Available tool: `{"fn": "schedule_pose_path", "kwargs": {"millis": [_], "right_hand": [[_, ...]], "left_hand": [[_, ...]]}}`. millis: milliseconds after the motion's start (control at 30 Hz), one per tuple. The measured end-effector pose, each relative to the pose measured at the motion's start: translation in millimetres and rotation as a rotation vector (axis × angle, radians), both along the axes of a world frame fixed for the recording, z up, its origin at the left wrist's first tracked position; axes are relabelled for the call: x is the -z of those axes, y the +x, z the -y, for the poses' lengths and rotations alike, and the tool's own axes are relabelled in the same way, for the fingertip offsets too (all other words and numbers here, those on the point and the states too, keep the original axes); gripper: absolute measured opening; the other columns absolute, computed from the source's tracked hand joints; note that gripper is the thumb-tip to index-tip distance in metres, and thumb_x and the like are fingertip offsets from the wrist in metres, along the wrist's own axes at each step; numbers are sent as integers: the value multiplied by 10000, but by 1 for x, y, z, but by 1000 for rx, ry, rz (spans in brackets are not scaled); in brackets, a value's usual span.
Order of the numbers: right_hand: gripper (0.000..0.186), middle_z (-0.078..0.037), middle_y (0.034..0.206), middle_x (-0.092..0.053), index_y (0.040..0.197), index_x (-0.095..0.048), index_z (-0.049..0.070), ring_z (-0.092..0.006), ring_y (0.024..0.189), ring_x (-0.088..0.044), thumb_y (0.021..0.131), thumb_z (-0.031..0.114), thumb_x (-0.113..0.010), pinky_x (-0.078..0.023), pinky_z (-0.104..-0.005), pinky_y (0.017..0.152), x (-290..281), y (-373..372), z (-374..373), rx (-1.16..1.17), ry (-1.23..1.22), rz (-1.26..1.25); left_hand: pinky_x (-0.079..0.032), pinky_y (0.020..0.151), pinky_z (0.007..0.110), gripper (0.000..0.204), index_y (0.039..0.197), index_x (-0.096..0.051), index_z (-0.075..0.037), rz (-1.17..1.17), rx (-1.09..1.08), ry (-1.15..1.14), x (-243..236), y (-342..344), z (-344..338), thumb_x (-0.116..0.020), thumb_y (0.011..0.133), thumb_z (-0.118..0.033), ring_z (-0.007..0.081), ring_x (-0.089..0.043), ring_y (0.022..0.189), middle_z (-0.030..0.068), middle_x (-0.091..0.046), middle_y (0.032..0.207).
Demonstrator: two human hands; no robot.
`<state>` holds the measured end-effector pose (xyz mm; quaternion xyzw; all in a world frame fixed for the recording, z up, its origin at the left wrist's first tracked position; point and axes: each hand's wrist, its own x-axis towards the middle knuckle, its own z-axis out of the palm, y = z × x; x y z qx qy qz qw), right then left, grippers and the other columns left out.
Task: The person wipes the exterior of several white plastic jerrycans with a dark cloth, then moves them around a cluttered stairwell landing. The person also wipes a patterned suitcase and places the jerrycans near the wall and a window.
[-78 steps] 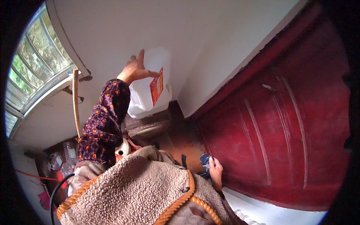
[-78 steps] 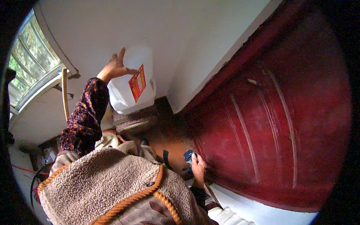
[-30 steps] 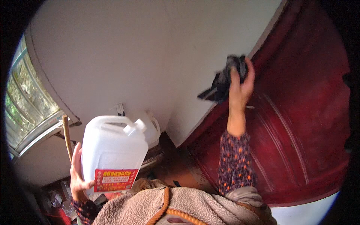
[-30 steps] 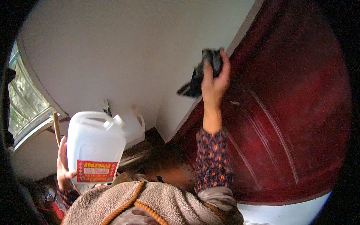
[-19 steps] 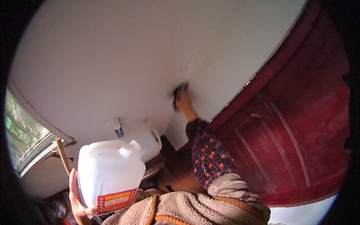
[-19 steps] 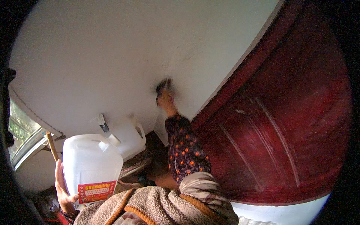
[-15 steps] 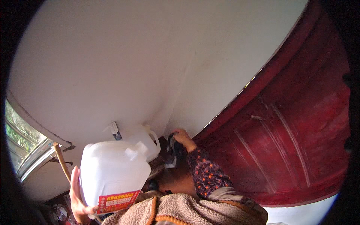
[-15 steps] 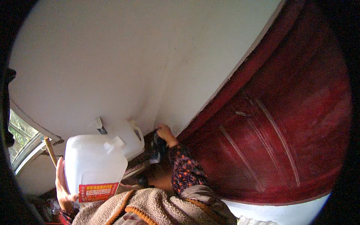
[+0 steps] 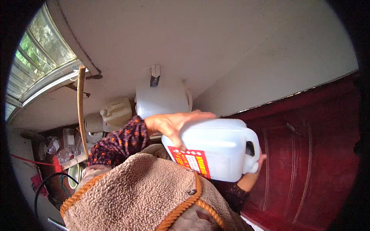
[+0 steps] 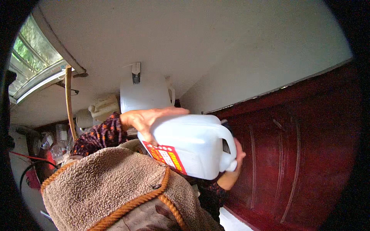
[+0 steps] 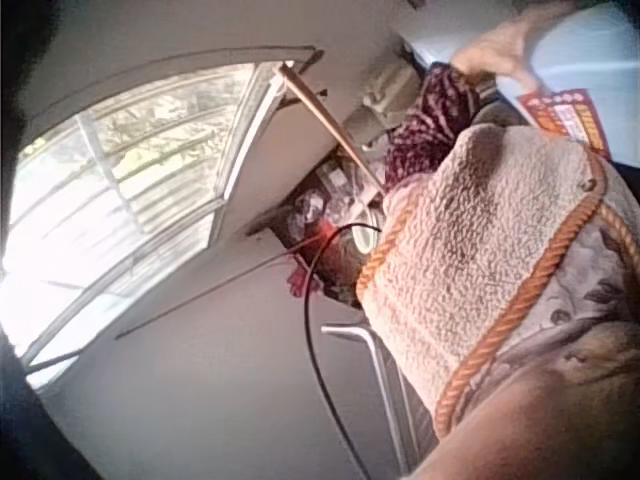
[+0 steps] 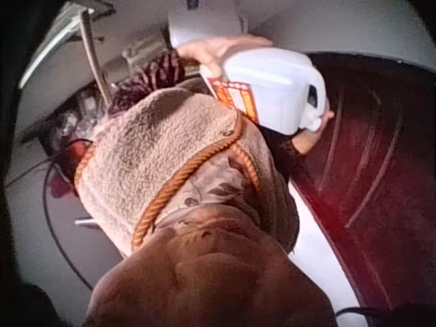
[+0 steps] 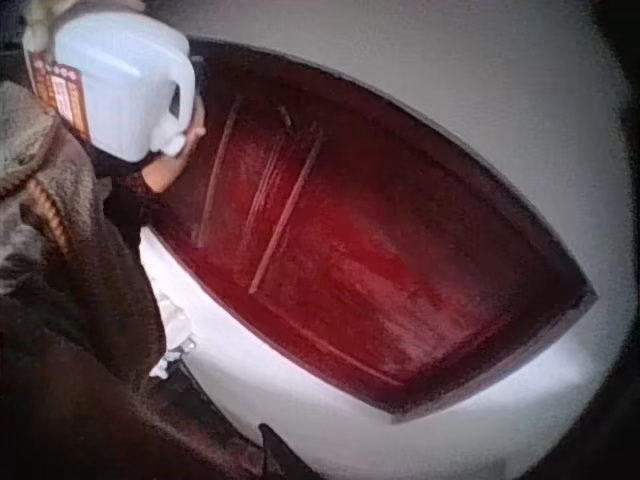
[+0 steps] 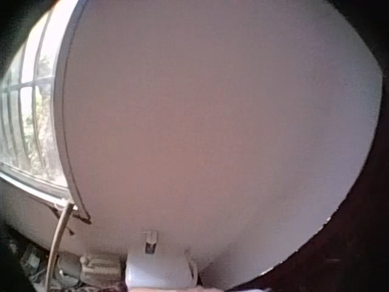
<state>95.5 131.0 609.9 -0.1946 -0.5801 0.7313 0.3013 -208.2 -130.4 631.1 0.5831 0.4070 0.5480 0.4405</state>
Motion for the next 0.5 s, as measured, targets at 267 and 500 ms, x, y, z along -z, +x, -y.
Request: {"fn": "schedule_pose_path", "kwargs": {"millis": [267, 500], "right_hand": [[489, -110, 1106, -633, 1064, -640, -9, -204, 988, -586, 801, 400, -698, -431, -356, 911, -23, 167, 139, 24, 288, 408], [240, -35, 942, -592, 917, -642, 14, -154, 876, -511, 795, 217, -679, -397, -336, 846, -17, 116, 126, 254, 302, 464]], "left_hand": [[-295, 1133, 508, 1217, 1526, -281, -85, 306, 274, -90, 40, 99, 62, -862, 467, -242, 337, -354, 1362, 194, -371, 1436], [-332, 1106, 451, 914, 1414, -450, -43, -148, -290, -13, 82, 43, 55, -848, 694, -440, 298, -423, 1312, 172, -482, 1373]]}}
